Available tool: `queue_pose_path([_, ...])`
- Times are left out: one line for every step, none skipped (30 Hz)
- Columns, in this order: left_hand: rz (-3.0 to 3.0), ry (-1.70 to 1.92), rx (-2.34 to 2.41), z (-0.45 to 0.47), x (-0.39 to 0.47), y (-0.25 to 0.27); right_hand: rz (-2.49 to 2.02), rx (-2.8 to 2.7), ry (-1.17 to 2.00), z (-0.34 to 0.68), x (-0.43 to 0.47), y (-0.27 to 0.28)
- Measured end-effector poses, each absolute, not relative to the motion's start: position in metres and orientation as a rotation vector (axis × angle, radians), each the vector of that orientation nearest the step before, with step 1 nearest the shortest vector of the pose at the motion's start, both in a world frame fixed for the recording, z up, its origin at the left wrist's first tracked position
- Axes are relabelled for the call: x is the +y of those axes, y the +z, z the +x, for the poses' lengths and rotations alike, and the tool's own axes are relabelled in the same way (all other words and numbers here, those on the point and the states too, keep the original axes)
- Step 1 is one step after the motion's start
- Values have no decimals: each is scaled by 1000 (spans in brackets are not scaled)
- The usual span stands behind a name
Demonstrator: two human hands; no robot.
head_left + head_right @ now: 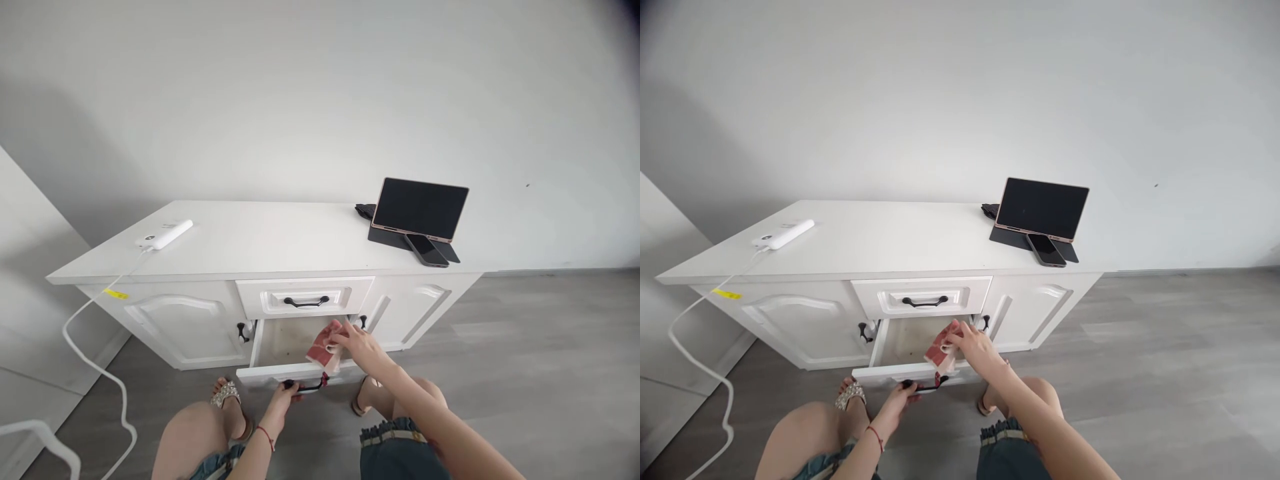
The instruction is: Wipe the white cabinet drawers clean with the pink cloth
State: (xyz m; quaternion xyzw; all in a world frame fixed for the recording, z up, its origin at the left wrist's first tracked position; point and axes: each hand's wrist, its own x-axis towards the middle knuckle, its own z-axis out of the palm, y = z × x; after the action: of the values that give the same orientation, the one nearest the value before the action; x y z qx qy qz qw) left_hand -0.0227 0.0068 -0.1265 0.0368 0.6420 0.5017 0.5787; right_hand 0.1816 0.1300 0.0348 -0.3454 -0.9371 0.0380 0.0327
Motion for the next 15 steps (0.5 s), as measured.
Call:
queue_pose_path([90,1173,1500,-24,9,-124,-1082,-2813,115,193,124,35])
queue_pose_path([93,1171,1499,-25,12,-122,-1122,-2742,132,203,118,30])
queue_pose_path([97,1171,1500,-25,15,-120,-1179,-2674,159,211,112,22])
queue_pose_path([101,1174,1501,-25,18,-119,-1248,-2600,186,218,105,10])
queue_pose_path([105,1179,1502,-25,21,-118,-1319,-2532,217,222,100,-4])
queue_pose_path([109,1188,1504,-25,25,-117,-1373,-2459,233,223,94,-19])
queue_pose_path([113,1199,1507,-25,28,-116,-1415,-2382,240,221,89,-34])
queue_pose_path([116,1209,1510,-25,30,-116,-1452,-2311,245,216,84,-46])
queue_pose_path([119,1215,1513,-24,31,-115,-1490,-2236,256,208,79,-56])
queue_pose_path([121,1213,1516,-24,32,-115,-1493,-2187,289,198,75,-62])
queue_pose_path([123,1206,1520,-23,31,-114,-1472,-2163,333,186,71,-65])
queue_pose_path([125,1197,1524,-23,30,-113,-1434,-2162,376,173,68,-66])
queue_pose_path([125,1185,1527,-22,28,-113,-1385,-2182,415,158,64,-64])
queue_pose_path([135,1183,1526,-21,26,-112,-1344,-2211,438,143,61,-62])
queue_pose_path([158,1193,1520,-20,24,-111,-1310,-2247,441,128,58,-60])
